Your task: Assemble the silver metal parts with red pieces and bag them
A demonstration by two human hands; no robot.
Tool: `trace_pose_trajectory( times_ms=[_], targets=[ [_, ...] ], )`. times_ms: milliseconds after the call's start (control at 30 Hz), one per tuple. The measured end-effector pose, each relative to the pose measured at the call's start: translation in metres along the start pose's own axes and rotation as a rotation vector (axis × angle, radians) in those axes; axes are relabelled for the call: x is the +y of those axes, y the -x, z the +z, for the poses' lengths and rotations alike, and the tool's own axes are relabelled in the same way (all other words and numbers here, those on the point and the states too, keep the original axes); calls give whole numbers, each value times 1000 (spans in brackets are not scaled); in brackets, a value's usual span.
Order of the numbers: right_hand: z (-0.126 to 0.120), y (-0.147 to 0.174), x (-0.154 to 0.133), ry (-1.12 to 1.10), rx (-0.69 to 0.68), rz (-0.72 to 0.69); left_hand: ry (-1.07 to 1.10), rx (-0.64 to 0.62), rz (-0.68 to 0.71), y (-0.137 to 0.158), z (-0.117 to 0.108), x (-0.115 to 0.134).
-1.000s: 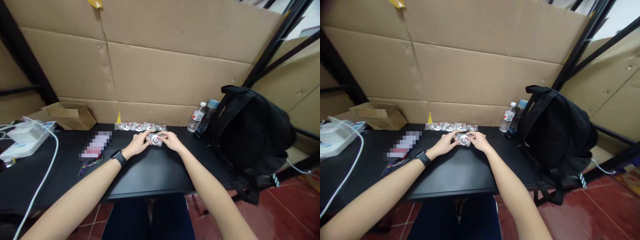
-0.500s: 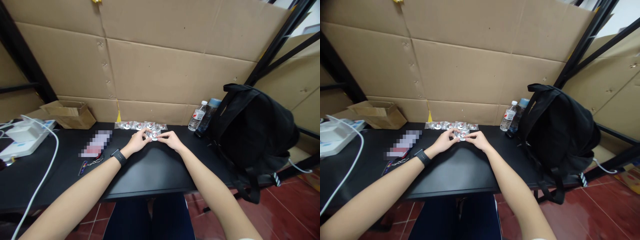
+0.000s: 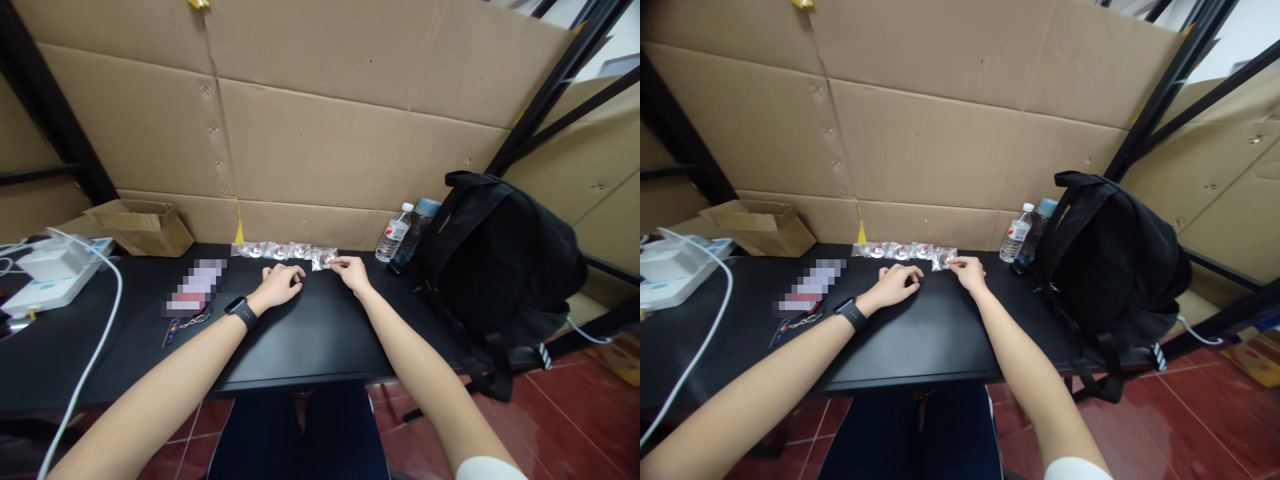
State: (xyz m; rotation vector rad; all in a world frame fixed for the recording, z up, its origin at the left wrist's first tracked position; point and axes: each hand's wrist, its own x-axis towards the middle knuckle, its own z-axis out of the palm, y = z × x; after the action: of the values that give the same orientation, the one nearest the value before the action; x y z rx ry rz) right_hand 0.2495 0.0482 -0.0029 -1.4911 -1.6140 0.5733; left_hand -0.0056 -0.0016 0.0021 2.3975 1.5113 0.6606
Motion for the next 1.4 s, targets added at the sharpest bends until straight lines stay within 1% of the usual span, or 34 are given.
trace_pose_trajectory(
  times_ms=[100, 233, 400, 567, 633, 700, 900, 967, 1033, 1133, 1167, 1233, 1267, 1333, 1400],
  targets=[
    [9, -17, 0, -62, 65, 71, -8, -6, -13, 1, -2, 0],
    [24, -39, -8, -58, 62, 85, -14, -3, -5, 3, -4, 0],
    [39, -50, -14, 71, 86, 143, 5, -16, 8, 5, -4, 2],
    [41, -49, -12, 208, 107, 160, 25, -16, 53, 6, -3, 4],
    [39, -46, -11, 306, 101, 144, 18, -21, 58, 7, -2, 4],
    [36, -43, -12, 349, 82, 145, 3, -29, 65, 7, -2, 3],
    [24, -34, -19, 372, 5, 141, -24, -69, 76, 7, -2, 1],
    [19, -29, -21, 374, -80, 78, -35, -74, 75, 6, -2, -2],
    [12, -21, -21, 370, -163, -18, -46, -74, 70, 6, -2, -6],
    [-3, -6, -13, 362, -215, -140, -55, -84, 51, 5, -3, -13],
    [-8, -1, -8, 378, -236, -205, -60, -92, 47, 4, -4, -15],
    [-19, 6, 2, 383, -215, -275, -75, -102, 36, 4, -7, -18],
    [-24, 9, 7, 387, -217, -264, -85, -109, 23, 4, -8, -19],
    [-31, 12, 12, 422, -264, -183, -106, -142, -20, 4, -10, -19],
    [-34, 13, 11, 463, -315, -116, -115, -191, -74, 6, -10, -17]
  ],
)
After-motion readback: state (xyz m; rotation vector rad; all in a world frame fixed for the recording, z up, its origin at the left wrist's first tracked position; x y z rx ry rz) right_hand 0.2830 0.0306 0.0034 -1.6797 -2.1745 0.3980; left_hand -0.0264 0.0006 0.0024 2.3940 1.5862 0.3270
